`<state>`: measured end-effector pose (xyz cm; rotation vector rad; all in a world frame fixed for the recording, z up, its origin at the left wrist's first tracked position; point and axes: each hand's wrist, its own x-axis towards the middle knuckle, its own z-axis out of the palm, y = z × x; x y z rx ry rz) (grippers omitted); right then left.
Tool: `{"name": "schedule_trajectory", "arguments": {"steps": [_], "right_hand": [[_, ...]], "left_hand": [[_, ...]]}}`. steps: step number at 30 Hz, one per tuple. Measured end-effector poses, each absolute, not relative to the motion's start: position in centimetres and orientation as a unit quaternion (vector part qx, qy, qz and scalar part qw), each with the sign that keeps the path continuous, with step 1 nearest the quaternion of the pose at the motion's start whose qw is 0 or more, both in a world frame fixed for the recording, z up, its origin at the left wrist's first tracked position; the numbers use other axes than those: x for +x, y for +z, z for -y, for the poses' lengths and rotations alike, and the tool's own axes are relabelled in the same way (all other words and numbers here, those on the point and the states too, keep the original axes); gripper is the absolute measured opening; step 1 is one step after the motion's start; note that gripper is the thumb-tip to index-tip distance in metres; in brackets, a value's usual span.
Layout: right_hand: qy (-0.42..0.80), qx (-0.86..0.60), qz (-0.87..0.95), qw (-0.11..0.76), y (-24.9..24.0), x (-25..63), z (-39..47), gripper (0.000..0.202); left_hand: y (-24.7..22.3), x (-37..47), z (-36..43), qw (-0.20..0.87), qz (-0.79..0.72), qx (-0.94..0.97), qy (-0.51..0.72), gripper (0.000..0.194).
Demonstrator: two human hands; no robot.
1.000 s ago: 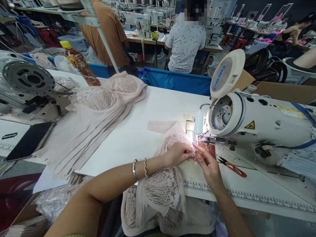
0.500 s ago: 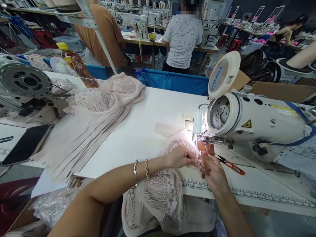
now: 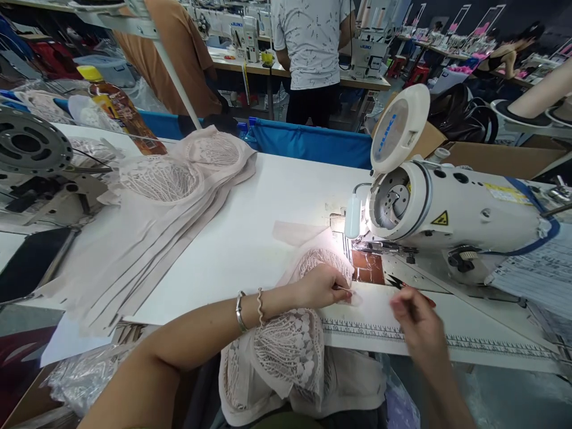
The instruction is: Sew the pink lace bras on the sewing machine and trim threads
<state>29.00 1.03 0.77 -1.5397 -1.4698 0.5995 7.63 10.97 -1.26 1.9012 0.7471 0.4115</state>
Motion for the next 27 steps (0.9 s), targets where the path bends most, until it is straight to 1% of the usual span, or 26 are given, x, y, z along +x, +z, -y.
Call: {"name": "schedule_trajectory", "arguments": {"steps": [3, 6, 8, 10, 13, 15, 16, 18, 20, 22, 24, 27], "right_hand": [[0.135, -0.604, 0.693, 0.370, -0.7, 26.4, -1.5, 0.029], [0.096, -0.585, 0.732, 0.335, -1.4, 26.0, -2.1, 0.025], [0.105, -0.574, 0.740, 0.335, -1.4, 26.6, -2.2, 0.029], [0.115, -0.573, 0.729, 0.356, -1.0, 27.3, -2.2, 0.034], [0.142, -0.572, 0.695, 0.412, -0.6, 27.5, -2.2, 0.042], [0.207, -0.549, 0.674, 0.448, -0.8, 26.9, -2.3, 0.049], [0.244, -0.537, 0.672, 0.447, -0.9, 26.5, -2.3, 0.053], [0.280, -0.540, 0.680, 0.410, -1.3, 26.1, -2.5, 0.058], [0.243, -0.583, 0.684, 0.366, -1.3, 26.8, -2.7, 0.058], [0.170, -0.638, 0.659, 0.359, -1.0, 28.4, -2.8, 0.053], [0.122, -0.684, 0.629, 0.348, -0.5, 30.2, -2.8, 0.046], [0.117, -0.709, 0.621, 0.313, 0.1, 31.2, -2.4, 0.042]], "left_hand": [[-1.1, 7.6, -11.0, 0.507, -0.312, 0.785, 0.173, 0.013], [-1.1, 7.4, -11.0, 0.506, -0.315, 0.784, 0.177, 0.013], [-1.2, 7.4, -11.1, 0.504, -0.319, 0.782, 0.179, 0.012], [-1.3, 7.5, -11.1, 0.502, -0.319, 0.784, 0.179, 0.012], [-1.3, 7.6, -11.1, 0.496, -0.312, 0.790, 0.180, 0.014], [-1.3, 7.6, -11.1, 0.491, -0.310, 0.794, 0.181, 0.016], [-1.3, 7.6, -11.1, 0.490, -0.309, 0.795, 0.181, 0.016], [-1.3, 7.5, -11.1, 0.488, -0.311, 0.796, 0.180, 0.017], [-1.3, 7.4, -11.1, 0.488, -0.317, 0.793, 0.181, 0.018], [-1.4, 7.3, -11.1, 0.491, -0.325, 0.788, 0.182, 0.019], [-1.3, 7.3, -11.1, 0.496, -0.326, 0.784, 0.183, 0.021], [-1.0, 7.3, -11.1, 0.498, -0.320, 0.784, 0.186, 0.021]]}}
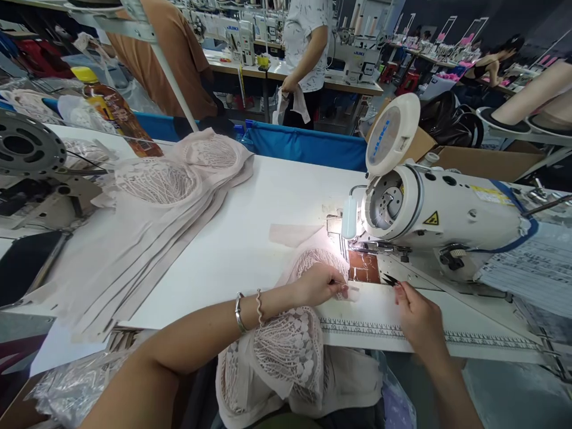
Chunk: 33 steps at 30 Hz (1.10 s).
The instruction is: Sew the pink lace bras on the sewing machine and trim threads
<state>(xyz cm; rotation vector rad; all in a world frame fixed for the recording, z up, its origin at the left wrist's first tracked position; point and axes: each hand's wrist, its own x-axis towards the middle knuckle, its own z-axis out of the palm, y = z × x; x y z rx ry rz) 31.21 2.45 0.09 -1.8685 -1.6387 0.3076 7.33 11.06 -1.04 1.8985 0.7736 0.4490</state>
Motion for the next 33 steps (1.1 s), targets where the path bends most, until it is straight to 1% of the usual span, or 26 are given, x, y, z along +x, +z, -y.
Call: {"name": "schedule_trajectory", "arguments": {"steps": [4, 7, 9, 11, 13, 16, 18, 19, 21, 23, 25, 26, 27, 28, 30, 33], "right_hand": [[0.180, -0.667, 0.653, 0.310, -0.1, 28.3, -2.5, 0.030], [0.192, -0.619, 0.690, 0.321, -0.6, 26.1, -3.1, 0.029], [0.182, -0.600, 0.697, 0.348, -0.8, 25.8, -3.5, 0.032], [0.199, -0.595, 0.686, 0.369, -0.8, 26.3, -3.6, 0.032], [0.255, -0.579, 0.681, 0.369, -0.4, 27.1, -3.5, 0.030], [0.350, -0.521, 0.695, 0.350, 1.0, 28.2, -2.8, 0.028], [0.406, -0.499, 0.696, 0.319, 2.3, 29.0, -1.9, 0.026], [0.435, -0.494, 0.697, 0.285, 2.9, 29.4, -1.3, 0.025], [0.479, -0.487, 0.707, 0.182, 4.0, 30.7, 0.0, 0.021], [0.466, -0.502, 0.726, 0.066, 4.6, 32.4, 1.1, 0.012], [0.402, -0.553, 0.730, 0.000, 4.7, 34.4, 1.7, 0.040], [0.366, -0.582, 0.726, -0.013, 4.7, 35.4, 1.7, 0.051], [0.332, -0.610, 0.719, -0.019, 4.6, 36.4, 1.6, 0.056], [0.306, -0.631, 0.712, -0.026, 4.5, 37.2, 1.2, 0.058], [0.269, -0.657, 0.704, -0.041, 4.4, 38.5, 0.3, 0.054], [0.229, -0.672, 0.704, -0.031, 4.4, 39.3, -1.1, 0.035]], "left_hand": [[-0.9, 7.4, -11.0, 0.488, -0.312, 0.794, 0.185, 0.016], [-1.2, 7.5, -11.0, 0.468, -0.309, 0.808, 0.182, 0.010], [-1.6, 7.6, -11.0, 0.450, -0.313, 0.816, 0.182, 0.005], [-2.0, 7.7, -11.1, 0.436, -0.315, 0.822, 0.185, 0.002], [-2.3, 7.7, -11.1, 0.428, -0.313, 0.827, 0.189, 0.004], [-2.6, 7.8, -11.1, 0.419, -0.307, 0.832, 0.195, 0.017], [-2.6, 7.7, -11.2, 0.413, -0.307, 0.834, 0.199, 0.023], [-2.6, 7.6, -11.2, 0.409, -0.310, 0.834, 0.201, 0.026], [-2.5, 7.3, -11.5, 0.400, -0.320, 0.834, 0.207, 0.028], [-2.2, 7.0, -11.8, 0.388, -0.335, 0.832, 0.214, 0.028], [-1.9, 6.8, -12.0, 0.377, -0.347, 0.830, 0.219, 0.023], [-1.7, 6.7, -12.1, 0.374, -0.351, 0.830, 0.221, 0.020], [-1.5, 6.7, -12.1, 0.372, -0.353, 0.829, 0.221, 0.017], [-1.4, 6.7, -12.1, 0.371, -0.355, 0.829, 0.222, 0.014], [-1.3, 6.7, -12.1, 0.371, -0.356, 0.828, 0.221, 0.010], [-1.4, 6.6, -12.0, 0.373, -0.356, 0.828, 0.222, 0.009]]}}
